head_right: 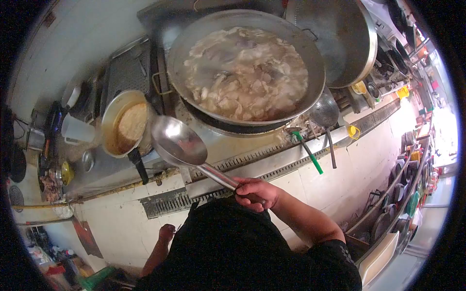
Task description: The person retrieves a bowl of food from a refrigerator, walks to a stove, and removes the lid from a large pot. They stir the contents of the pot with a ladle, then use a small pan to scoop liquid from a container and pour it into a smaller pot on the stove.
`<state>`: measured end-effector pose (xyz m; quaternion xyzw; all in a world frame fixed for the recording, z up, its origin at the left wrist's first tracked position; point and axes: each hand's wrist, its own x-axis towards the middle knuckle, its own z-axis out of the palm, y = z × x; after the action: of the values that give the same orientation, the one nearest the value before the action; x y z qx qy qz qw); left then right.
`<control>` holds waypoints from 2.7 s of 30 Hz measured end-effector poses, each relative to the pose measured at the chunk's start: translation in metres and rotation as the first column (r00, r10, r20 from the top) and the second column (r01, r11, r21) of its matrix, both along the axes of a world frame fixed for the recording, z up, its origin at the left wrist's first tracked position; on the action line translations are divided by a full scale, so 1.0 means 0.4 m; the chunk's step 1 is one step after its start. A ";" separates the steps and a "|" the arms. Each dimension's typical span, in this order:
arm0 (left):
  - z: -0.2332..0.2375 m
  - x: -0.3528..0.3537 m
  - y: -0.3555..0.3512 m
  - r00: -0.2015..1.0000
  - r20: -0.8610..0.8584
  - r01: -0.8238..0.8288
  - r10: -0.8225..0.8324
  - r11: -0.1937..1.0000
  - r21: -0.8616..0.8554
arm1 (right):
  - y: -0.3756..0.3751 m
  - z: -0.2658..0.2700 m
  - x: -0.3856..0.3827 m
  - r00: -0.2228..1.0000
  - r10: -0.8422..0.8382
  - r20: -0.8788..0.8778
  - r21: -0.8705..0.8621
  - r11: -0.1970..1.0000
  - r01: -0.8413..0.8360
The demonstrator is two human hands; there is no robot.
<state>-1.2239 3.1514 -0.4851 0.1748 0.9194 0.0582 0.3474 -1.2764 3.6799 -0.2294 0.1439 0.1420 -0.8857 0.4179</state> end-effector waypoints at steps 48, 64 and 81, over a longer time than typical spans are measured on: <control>0.089 -0.111 0.358 0.992 -0.121 0.029 -0.016 0.994 0.104 | 0.834 -0.164 -0.647 0.682 -0.728 0.077 0.704 0.524 0.479; 0.077 -0.104 0.374 0.995 -0.098 0.036 -0.031 0.998 0.053 | 0.779 -0.180 -0.589 0.925 -0.296 -0.238 0.931 0.202 0.304; 0.002 -0.072 0.337 0.990 -0.045 -0.133 0.137 0.987 0.085 | 0.714 -0.099 -0.463 0.923 0.338 -0.187 0.937 0.345 0.064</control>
<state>-1.2525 3.2864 -0.4843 0.1276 0.9345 0.1149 0.3119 -1.4615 3.9656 -0.2690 0.1827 0.7014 -0.6185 0.3036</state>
